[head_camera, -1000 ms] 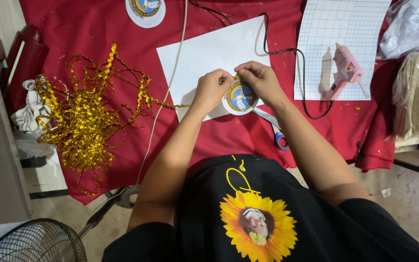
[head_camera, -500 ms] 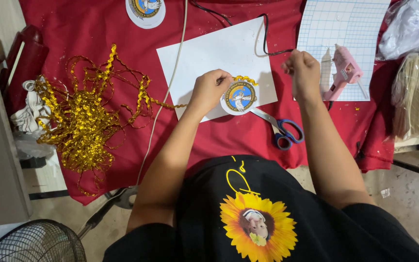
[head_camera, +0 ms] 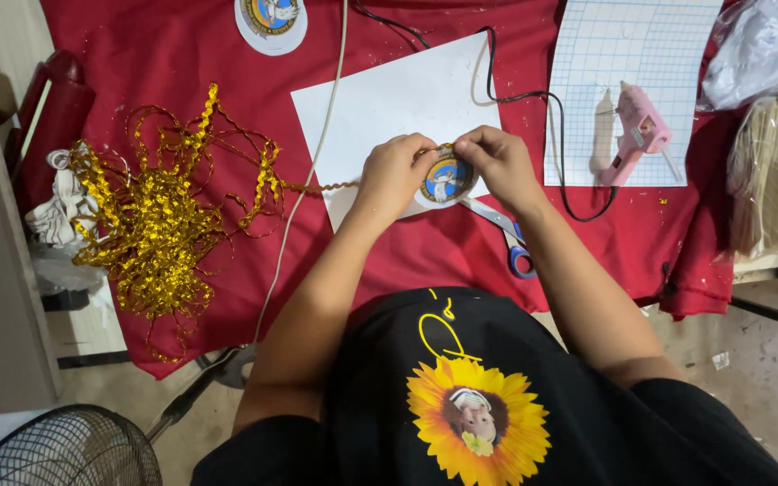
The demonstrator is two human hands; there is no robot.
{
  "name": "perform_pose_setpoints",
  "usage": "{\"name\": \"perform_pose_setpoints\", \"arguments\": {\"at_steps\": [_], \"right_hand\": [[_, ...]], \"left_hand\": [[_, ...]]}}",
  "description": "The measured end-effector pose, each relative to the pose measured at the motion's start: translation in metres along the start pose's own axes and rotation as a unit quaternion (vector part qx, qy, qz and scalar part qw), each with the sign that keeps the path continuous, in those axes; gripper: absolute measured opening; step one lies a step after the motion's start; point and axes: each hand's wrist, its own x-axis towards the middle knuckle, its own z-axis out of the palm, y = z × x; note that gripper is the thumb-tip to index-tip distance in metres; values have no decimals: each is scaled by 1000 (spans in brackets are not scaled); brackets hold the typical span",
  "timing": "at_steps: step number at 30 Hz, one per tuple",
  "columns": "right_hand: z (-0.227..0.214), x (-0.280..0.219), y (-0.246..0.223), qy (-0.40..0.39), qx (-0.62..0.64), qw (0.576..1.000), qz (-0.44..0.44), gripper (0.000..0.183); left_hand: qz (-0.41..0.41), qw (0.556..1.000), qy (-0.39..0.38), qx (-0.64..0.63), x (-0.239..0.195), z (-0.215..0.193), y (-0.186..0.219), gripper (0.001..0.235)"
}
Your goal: Gluing decorative gold trim to circular paper medallions using a hot glue gun and trimming the edges with scissors.
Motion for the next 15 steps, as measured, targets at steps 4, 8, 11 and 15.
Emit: {"name": "perform_pose_setpoints", "arguments": {"at_steps": [4, 8, 11, 15], "right_hand": [[-4, 6, 16, 43, 41, 997, 53, 19], [-35, 15, 71, 142, 168, 975, 37, 34], [-34, 6, 32, 98, 159, 981, 42, 31], [-20, -7, -16, -106, -8, 994, 25, 16]], "left_hand": [[-48, 997, -21, -49, -4, -7, -1, 15], [-78, 994, -54, -53, -2, -20, 2, 18], [-61, 994, -79, -53, 5, -19, -13, 19], [17, 994, -92, -54, 17, -16, -25, 19]]}}
